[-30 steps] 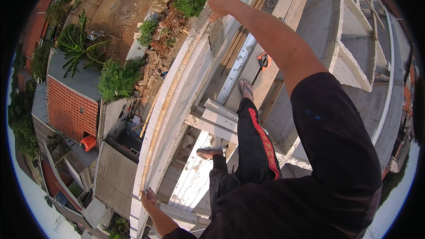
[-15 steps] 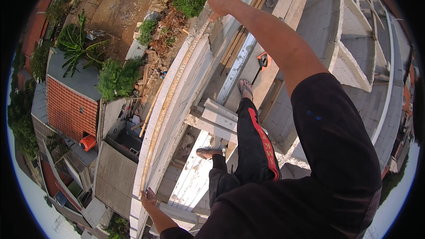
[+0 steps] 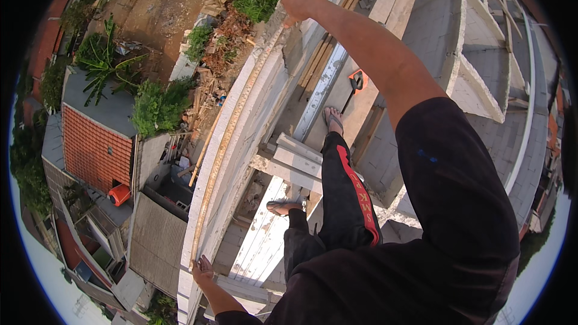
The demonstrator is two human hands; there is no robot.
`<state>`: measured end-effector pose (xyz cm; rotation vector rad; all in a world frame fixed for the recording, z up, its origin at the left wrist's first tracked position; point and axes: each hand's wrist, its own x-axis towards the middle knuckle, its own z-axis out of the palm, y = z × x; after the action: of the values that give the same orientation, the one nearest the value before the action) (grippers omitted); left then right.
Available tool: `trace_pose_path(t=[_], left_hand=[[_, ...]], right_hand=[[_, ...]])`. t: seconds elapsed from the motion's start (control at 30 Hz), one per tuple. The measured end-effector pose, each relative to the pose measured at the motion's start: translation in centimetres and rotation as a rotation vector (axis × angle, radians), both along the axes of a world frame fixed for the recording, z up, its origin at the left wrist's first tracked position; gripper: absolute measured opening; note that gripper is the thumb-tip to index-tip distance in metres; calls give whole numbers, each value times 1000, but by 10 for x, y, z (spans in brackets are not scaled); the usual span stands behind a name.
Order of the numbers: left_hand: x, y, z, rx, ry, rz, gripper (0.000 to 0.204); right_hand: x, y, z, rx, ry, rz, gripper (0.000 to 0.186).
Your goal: The person smooths the surface of a white concrete wall using a hand trowel. They then measure the wall with a tape measure and use a hand saw to cut a section of the concrete.
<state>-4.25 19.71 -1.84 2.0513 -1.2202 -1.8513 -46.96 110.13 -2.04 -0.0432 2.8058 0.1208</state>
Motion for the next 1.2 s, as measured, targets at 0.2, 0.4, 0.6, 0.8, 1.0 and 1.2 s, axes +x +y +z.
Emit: trace_pose_path(t=[0.2, 0.4, 0.6, 0.8, 1.0, 1.2], left_hand=[[-8, 6, 3, 35, -20, 11, 81], [-8, 3, 3, 51, -31, 21, 80], [-6, 4, 5, 57, -13, 57, 73], [-22, 17, 13, 64, -80, 96, 45], [-17, 13, 17, 51, -83, 112, 52], [-25, 25, 14, 12, -113, 169, 49]], right_hand=[[3, 7, -11, -16, 39, 7, 52], [10, -9, 0, -37, -9, -94, 39], [61, -24, -5, -122, 312, -194, 57], [112, -27, -55, -285, 621, -392, 53], [112, -42, -76, -429, 755, -481, 50], [132, -56, -90, -436, 624, -667, 49]])
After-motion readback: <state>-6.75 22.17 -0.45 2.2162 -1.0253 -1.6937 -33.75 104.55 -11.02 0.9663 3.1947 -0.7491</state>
